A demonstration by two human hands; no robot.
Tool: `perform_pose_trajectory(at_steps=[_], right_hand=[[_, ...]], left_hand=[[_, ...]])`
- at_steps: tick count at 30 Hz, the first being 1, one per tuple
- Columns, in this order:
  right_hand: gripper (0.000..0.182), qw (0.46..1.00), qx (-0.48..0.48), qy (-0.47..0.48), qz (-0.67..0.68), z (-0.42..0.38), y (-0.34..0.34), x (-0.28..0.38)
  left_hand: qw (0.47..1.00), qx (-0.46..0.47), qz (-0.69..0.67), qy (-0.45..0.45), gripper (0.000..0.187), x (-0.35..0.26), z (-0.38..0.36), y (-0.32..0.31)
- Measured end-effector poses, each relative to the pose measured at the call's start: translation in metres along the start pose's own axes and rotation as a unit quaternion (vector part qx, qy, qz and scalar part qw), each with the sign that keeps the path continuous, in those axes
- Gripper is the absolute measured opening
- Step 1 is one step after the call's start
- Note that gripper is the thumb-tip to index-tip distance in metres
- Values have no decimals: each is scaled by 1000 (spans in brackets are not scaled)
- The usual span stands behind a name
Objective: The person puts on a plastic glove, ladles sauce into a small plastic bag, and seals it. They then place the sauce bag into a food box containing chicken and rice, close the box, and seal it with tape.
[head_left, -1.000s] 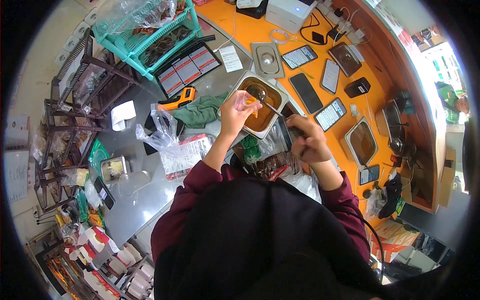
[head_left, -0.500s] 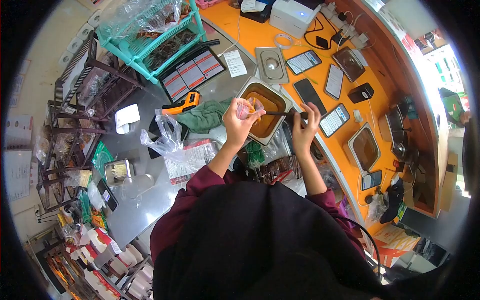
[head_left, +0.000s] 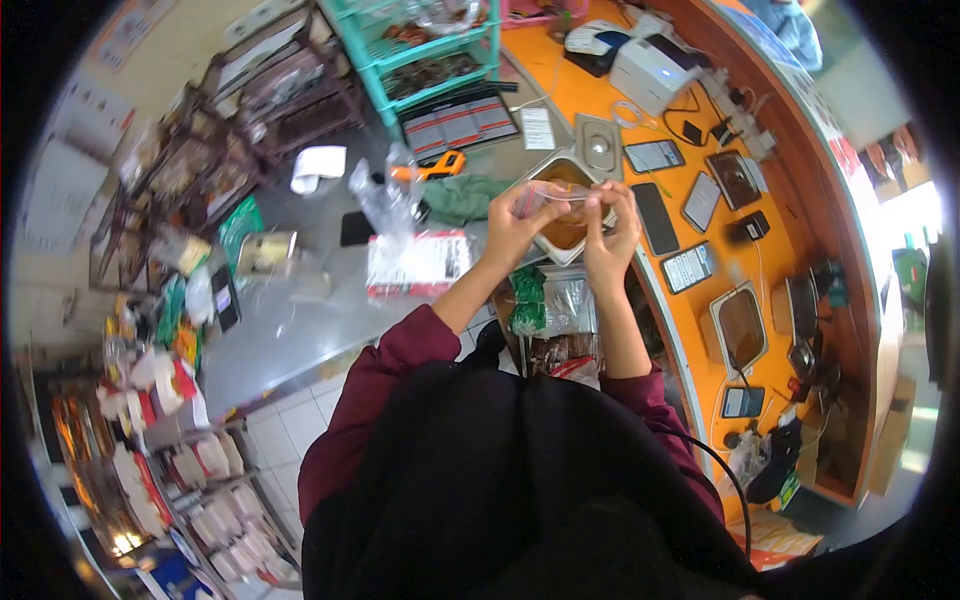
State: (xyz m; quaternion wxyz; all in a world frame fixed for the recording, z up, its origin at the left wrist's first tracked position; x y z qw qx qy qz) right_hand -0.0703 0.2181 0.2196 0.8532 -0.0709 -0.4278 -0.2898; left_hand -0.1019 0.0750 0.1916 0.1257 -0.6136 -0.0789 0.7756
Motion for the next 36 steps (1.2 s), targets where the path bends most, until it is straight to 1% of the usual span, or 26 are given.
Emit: perform_pose_trajectory(at_steps=[1, 2, 4, 5, 6, 7, 8, 9, 12, 13, 16, 17, 20, 21, 22, 24, 25, 27, 28, 30, 31, 32, 34, 35, 36], right_hand=[[9, 1000, -4, 8, 13, -6, 2, 10], [9, 999, -4, 19, 29, -12, 3, 21], [7, 990, 60, -58, 117, -29, 0, 42], [8, 987, 63, -48, 140, -37, -3, 42], [10, 980, 72, -68, 174, -45, -5, 57], [11, 973, 92, -71, 198, -54, -8, 72], [10, 972, 88, -60, 209, -63, -12, 83], [10, 961, 111, -70, 243, -72, -18, 92], [8, 926, 161, -116, 322, -103, -38, 128], [8, 914, 176, -132, 342, -114, -44, 140], [4, 881, 287, -115, 357, -149, -71, 177], [4, 883, 290, -116, 351, -159, -79, 191], [3, 833, 389, -113, 377, -189, -108, 229], [3, 820, 401, -109, 394, -202, -121, 238], [3, 825, 413, -71, 379, -215, -136, 245], [5, 790, 471, -111, 375, -247, -167, 274], [7, 783, 512, -90, 341, -262, -186, 293], [8, 718, 617, -108, 305, -301, -231, 329], [8, 681, 664, -116, 286, -320, -256, 347], [10, 614, 739, -66, 269, -370, -321, 370], [11, 581, 770, -42, 261, -398, -358, 378], [11, 592, 765, -16, 254, -419, -395, 388], [12, 621, 740, 41, 255, -453, -471, 412], [13, 638, 720, 67, 266, -466, -503, 428], [13, 665, 700, 79, 247, -473, -531, 445]], left_hand=[[1000, -21, -1, 9, 18, -7, -11, 6], [1000, -29, -3, 7, 17, -15, -23, 9], [998, -64, -2, -9, 16, -43, -49, 17], [997, -69, -7, -32, 16, -63, -63, 20], [996, -76, -11, -54, 16, -78, -76, 25], [992, -91, 78, -45, 16, -84, -87, 38], [981, -104, 164, -26, 17, -89, -98, 49], [979, -134, 145, -58, 15, -101, -111, 58], [982, -162, 66, -72, 14, -120, -149, 88], [977, -195, 64, -48, 13, -130, -166, 100], [966, -239, 65, -71, 11, -155, -215, 135], [963, -242, 72, -97, 10, -163, -229, 148], [963, -220, 122, -97, 10, -185, -271, 195], [957, -200, 127, -165, 12, -203, -286, 206], [945, -234, 144, -176, 12, -210, -302, 223], [917, -298, 178, -197, 11, -220, -335, 261], [910, -344, 153, -177, 12, -223, -351, 285], [886, -431, 101, -136, 15, -229, -387, 337], [865, -478, 116, -99, 19, -233, -409, 365], [814, -563, 142, -25, 26, -241, -457, 424], [801, -586, 122, -6, 32, -241, -483, 453], [788, -607, 100, 13, 38, -238, -509, 481], [752, -657, 45, -40, 41, -226, -553, 532], [748, -662, 12, -51, 41, -228, -566, 546], [743, -666, -20, -63, 41, -231, -576, 559]])
Point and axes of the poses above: each hand's wrist, its own z-axis towards the middle knuckle, its own y-axis out of the back of the hand, x = y × z, the point moved 5 cm from there along z, towards the middle knuckle, and after that the axes turned 4 degrees about -x, right-handed, at the moved point
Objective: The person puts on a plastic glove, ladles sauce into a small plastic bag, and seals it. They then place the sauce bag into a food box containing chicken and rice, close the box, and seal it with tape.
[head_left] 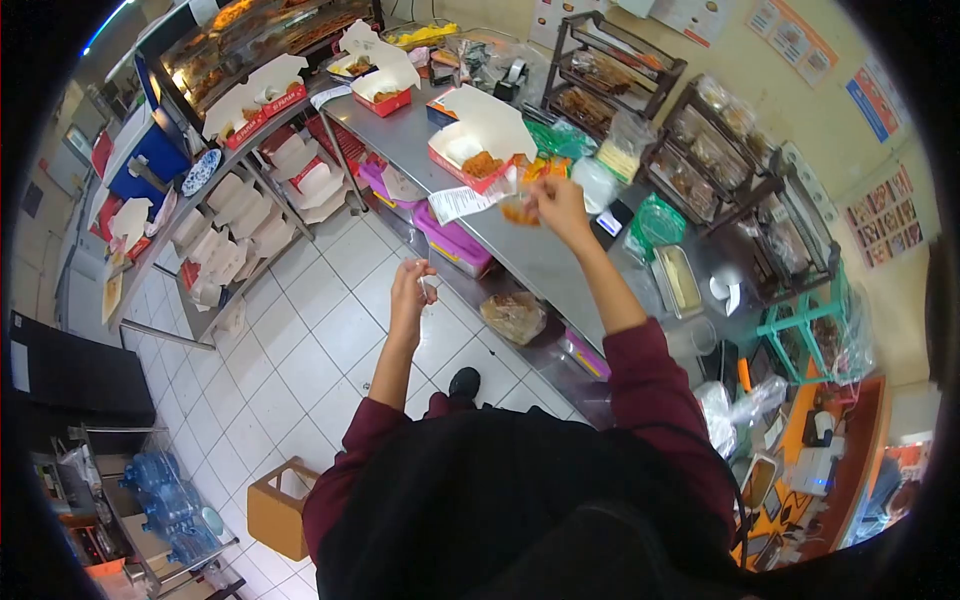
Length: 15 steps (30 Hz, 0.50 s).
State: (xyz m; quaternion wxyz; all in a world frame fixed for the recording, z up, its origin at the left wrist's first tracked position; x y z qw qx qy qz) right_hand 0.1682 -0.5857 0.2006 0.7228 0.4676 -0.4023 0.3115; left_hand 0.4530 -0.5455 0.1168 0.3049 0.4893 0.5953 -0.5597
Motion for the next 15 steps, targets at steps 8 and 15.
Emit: perform_pose_trajectory(at_steps=[8, 15], right_hand=[[21, 971, -187, 144, 16, 64, -50, 25], [22, 913, 166, -203, 313, -48, -71, 10]], left_hand=[[989, 27, 127, -72, 28, -29, 59, -4], [993, 107, -25, -37, 21, -24, 67, -62]])
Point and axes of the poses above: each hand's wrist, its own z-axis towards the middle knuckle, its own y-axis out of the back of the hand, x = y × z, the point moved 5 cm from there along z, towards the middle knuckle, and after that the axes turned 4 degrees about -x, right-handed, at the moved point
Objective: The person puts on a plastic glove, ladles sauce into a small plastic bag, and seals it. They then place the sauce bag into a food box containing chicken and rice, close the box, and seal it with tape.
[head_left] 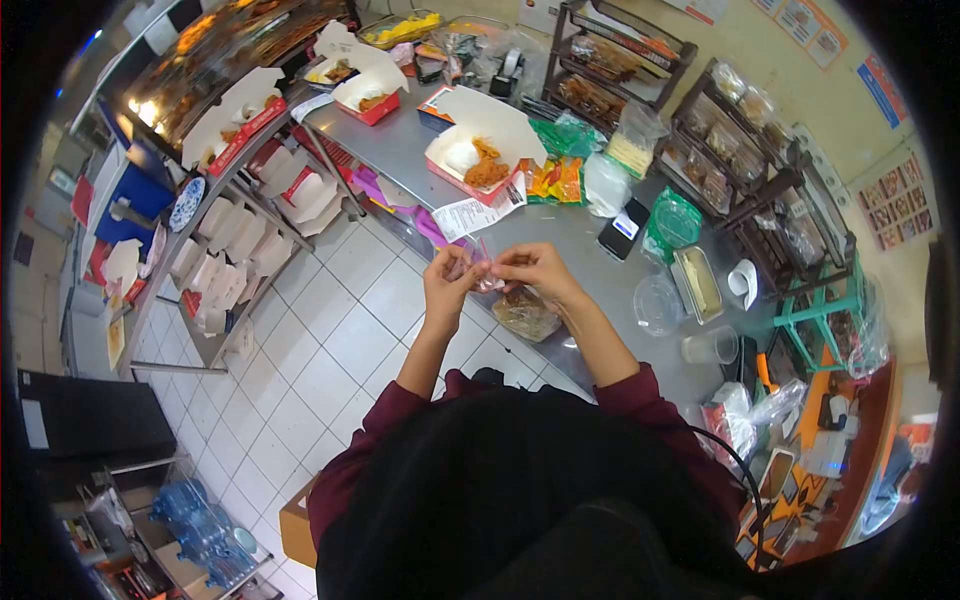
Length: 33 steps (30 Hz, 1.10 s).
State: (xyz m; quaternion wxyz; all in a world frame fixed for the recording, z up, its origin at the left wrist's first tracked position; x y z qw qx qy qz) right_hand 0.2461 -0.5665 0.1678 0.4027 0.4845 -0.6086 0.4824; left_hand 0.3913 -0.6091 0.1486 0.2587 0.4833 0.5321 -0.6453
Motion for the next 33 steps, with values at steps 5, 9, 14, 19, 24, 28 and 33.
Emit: perform_pose_trajectory(at_steps=[5, 9, 14, 19, 24, 28, 33], right_hand=[[13, 993, -119, 13, -6, -51, 39, 2], [8, 970, -231, 52, -63, -89, 64, -4], [9, 960, -268, 79, -27, -123, 62, -18], [10, 870, -331, 146, -334, -146, 49, -8], [11, 757, -355, 190, -514, -178, 58, 1], [13, 649, -539, 203, -496, -233, 90, 5], [13, 632, -589, 196, -465, -334, 139, 8]], left_hand=[[965, -38, 205, -157, 23, 7, -1, -38], [924, 42, 293, -244, 24, -3, -21, -81], [957, 261, 92, 82, 18, 48, -32, -97], [907, 322, 270, 2, 10, 38, -42, -115], [802, 421, 410, -106, 17, 47, -54, -151], [796, 407, 426, -139, 21, 56, -73, -201], [867, 395, 238, -191, 12, 112, -122, -284]])
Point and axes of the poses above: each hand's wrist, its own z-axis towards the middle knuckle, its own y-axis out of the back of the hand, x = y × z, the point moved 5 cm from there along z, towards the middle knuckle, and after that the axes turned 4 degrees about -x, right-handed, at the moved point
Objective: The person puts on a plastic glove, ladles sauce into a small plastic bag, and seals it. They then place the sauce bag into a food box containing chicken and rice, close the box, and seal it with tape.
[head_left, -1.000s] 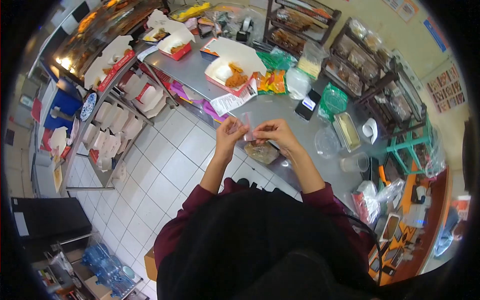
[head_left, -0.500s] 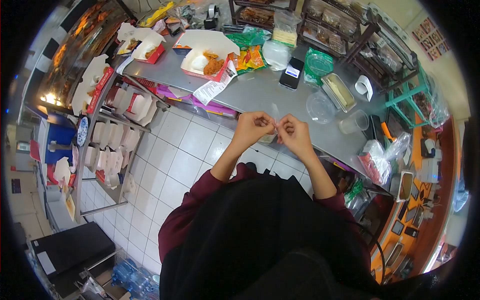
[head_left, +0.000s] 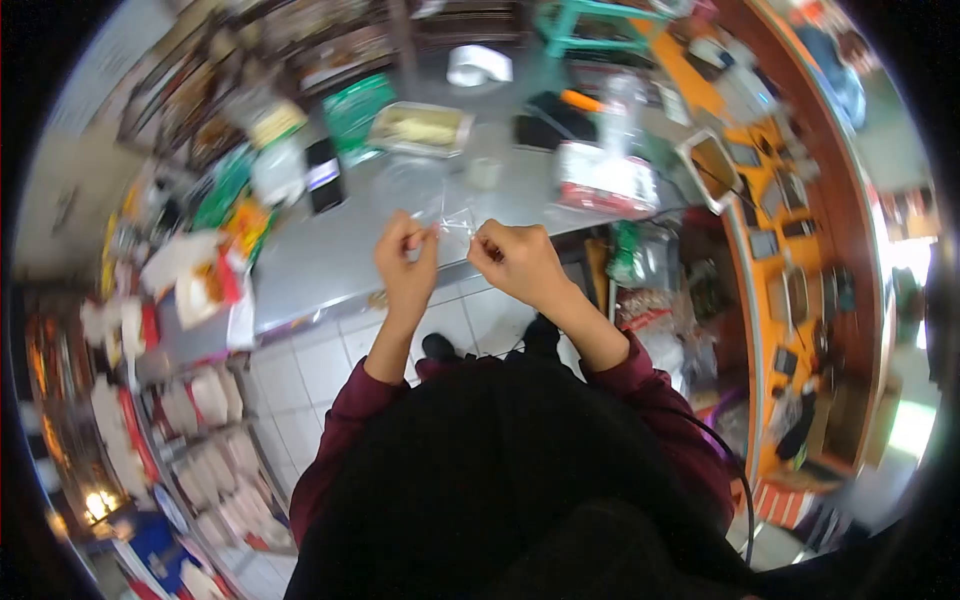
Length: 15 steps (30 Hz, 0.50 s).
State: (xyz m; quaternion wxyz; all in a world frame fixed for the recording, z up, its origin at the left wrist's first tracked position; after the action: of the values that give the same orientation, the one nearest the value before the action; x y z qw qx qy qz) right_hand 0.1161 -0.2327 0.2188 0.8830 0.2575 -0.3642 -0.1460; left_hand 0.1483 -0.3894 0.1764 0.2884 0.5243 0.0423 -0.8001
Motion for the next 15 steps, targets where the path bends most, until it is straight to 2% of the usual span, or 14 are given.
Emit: perform_pose_trajectory(at_steps=[1, 2, 3, 5, 7, 8, 9, 12, 13, 14, 15], right_hand=[[13, 1000, 8, 9, -13, -2, 19, -17], [12, 999, 12, -39, 9, -1, 46, -39], [11, 996, 18, -84, 35, 0, 78, -61], [11, 982, 22, -156, 107, -3, 130, -106], [12, 917, 23, -320, 237, -14, 170, -152], [13, 867, 21, -395, 302, -22, 187, -172], [16, 846, 42, -413, 334, -32, 200, -194], [18, 855, 51, -374, 355, -36, 254, -228], [19, 892, -97, -313, 312, -49, 278, -258], [19, 886, -326, -306, 126, -68, 306, -287], [21, 835, -464, -297, 3, -99, 324, -327]], left_hand=[[998, -5, 21, -52, 14, -26, 6, -20], [993, -16, 42, -105, 17, -49, 15, -42], [979, 53, 50, -188, 20, -70, 21, -76], [919, 173, 69, -348, 28, -107, 25, -146], [927, 263, -5, -267, 37, -124, 32, -217], [923, 309, -39, -225, 42, -130, 34, -248], [910, 337, -20, -240, 52, -127, 36, -277], [907, 290, -49, -300, 50, -121, 39, -342], [918, 248, -48, -305, 47, -135, 46, -356], [941, 245, -68, -225, 46, -133, 51, -372], [956, 240, -86, -143, 45, -128, 54, -385]])
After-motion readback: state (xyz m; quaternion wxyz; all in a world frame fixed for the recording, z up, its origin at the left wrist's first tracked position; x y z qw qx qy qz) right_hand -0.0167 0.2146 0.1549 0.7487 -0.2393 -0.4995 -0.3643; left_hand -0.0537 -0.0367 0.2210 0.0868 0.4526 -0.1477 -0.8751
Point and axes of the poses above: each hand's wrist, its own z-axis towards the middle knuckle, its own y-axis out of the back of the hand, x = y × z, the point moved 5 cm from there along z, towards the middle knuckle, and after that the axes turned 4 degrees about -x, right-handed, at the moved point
